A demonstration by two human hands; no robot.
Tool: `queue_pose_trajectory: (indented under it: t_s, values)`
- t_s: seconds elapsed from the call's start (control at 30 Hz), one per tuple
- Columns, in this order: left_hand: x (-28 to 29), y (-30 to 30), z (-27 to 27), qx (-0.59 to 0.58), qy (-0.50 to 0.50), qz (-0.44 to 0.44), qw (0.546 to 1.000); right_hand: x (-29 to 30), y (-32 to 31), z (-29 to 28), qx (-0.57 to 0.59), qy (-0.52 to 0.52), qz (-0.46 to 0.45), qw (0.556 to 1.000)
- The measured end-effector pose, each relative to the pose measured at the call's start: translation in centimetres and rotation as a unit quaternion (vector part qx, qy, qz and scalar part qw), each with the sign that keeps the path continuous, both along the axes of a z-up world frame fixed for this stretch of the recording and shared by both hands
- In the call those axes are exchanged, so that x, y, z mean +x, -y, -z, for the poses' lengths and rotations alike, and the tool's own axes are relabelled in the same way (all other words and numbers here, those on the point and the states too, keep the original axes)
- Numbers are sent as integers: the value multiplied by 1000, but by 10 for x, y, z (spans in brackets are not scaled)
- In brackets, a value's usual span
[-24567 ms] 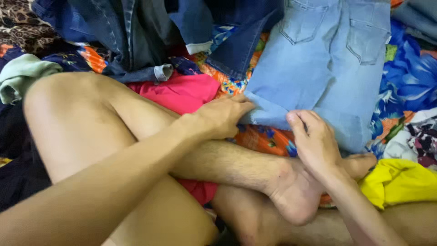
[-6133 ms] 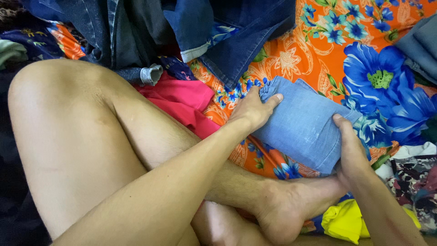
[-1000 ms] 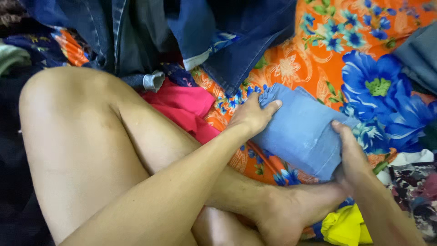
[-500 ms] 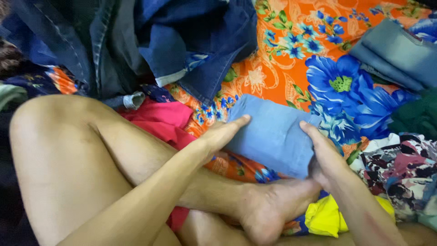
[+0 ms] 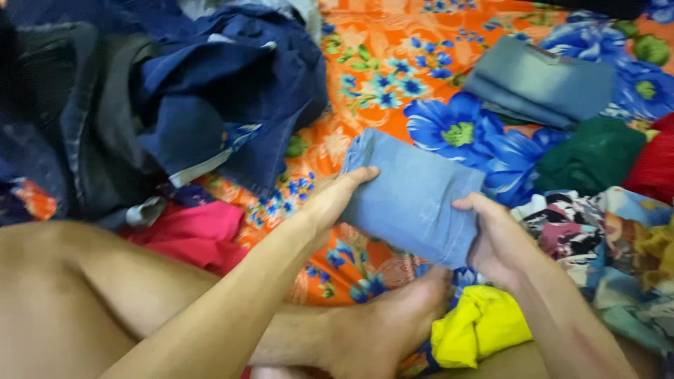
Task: The person folds several pairs of jeans while sitting on a floral bedsheet, flattening the fabric and folding the legs over the main body.
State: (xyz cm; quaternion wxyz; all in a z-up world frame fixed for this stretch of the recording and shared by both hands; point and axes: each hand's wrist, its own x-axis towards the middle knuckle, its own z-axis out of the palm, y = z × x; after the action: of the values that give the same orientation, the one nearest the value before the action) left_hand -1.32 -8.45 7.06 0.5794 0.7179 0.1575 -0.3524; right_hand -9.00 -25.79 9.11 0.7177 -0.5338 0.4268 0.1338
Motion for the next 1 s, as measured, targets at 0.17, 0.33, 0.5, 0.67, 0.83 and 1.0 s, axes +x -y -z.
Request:
queue_pose_trajectory:
  t_s: [0.17, 0.33, 0.5, 0.67, 0.83, 1.0]
  values:
    - [6, 29, 11, -42, 8, 14, 999, -6, 56, 47, -47, 33, 44, 997]
    - [-5, 31, 3, -90, -52, 2, 995, -12, 48, 31, -52, -2, 58, 997]
    - [-5, 37, 47, -89, -46, -22, 995, -20, 37, 38, -46, -20, 66, 997]
    - [6, 24, 102, -55, -79, -14, 995, -23, 26, 32, -58, -49, 49, 996]
    - [2, 16, 73, -10, -91, 19, 996, -12, 24, 46, -79, -28, 38, 996]
    - [61, 35, 83, 13, 19, 13, 1000, 33, 19, 19, -53, -5, 48, 997]
